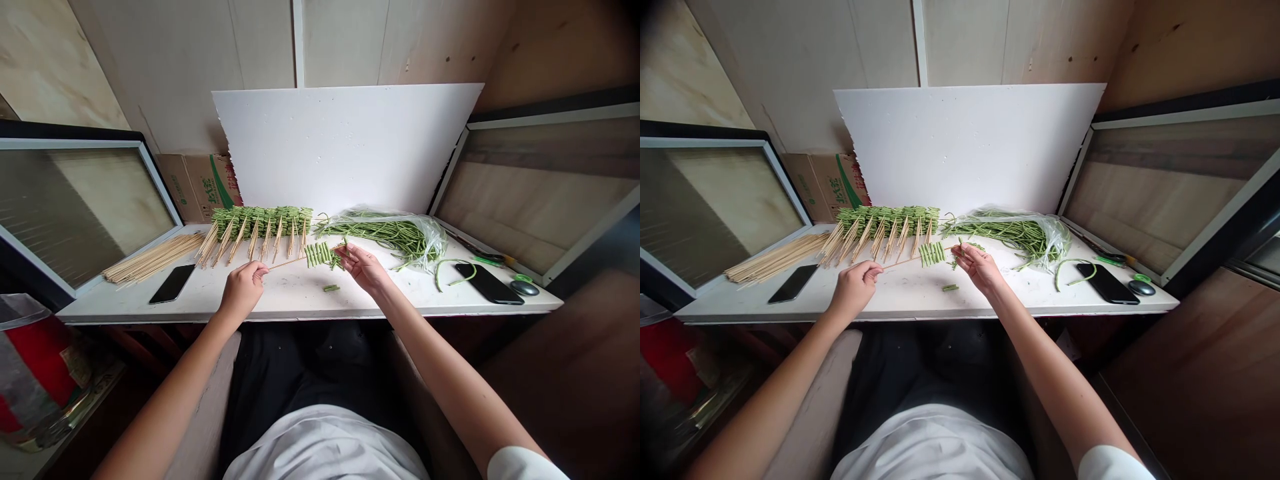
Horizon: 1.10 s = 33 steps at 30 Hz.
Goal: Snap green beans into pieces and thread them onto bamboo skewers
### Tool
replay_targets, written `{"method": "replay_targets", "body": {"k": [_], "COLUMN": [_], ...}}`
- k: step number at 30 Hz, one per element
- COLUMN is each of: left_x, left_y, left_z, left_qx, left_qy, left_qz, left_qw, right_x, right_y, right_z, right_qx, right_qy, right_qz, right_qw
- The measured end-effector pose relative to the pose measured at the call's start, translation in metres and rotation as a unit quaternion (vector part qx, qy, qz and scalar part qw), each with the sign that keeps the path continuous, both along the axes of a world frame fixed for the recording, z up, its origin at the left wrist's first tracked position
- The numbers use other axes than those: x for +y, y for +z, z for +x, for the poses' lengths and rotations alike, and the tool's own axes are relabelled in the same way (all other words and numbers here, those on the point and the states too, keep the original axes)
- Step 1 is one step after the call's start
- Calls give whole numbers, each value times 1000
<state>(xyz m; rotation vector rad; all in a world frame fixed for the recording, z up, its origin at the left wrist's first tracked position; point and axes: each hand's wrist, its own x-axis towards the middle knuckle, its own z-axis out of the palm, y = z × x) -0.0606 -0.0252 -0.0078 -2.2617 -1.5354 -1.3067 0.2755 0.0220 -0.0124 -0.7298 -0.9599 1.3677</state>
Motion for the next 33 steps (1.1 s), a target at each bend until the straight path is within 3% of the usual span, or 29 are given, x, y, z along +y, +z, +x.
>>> {"method": "replay_targets", "body": {"k": [14, 20, 33], "left_x": [-2, -2, -3], "left_y": [3, 3, 1], "left_z": [-2, -1, 3], "left_qx": [12, 0, -12], "left_qy": [-1, -9, -13], "left_qz": [0, 0, -9], "left_qw": [1000, 1000, 1000], "right_x": [-5, -4, -11], "right_y": [-12, -17, -6], "right_z": [-13, -17, -25], "right_qx": [-117, -89, -62], "right_qy": [-13, -14, -37], "right_qz": [40, 31, 27], "right_qw": [992, 995, 997]}}
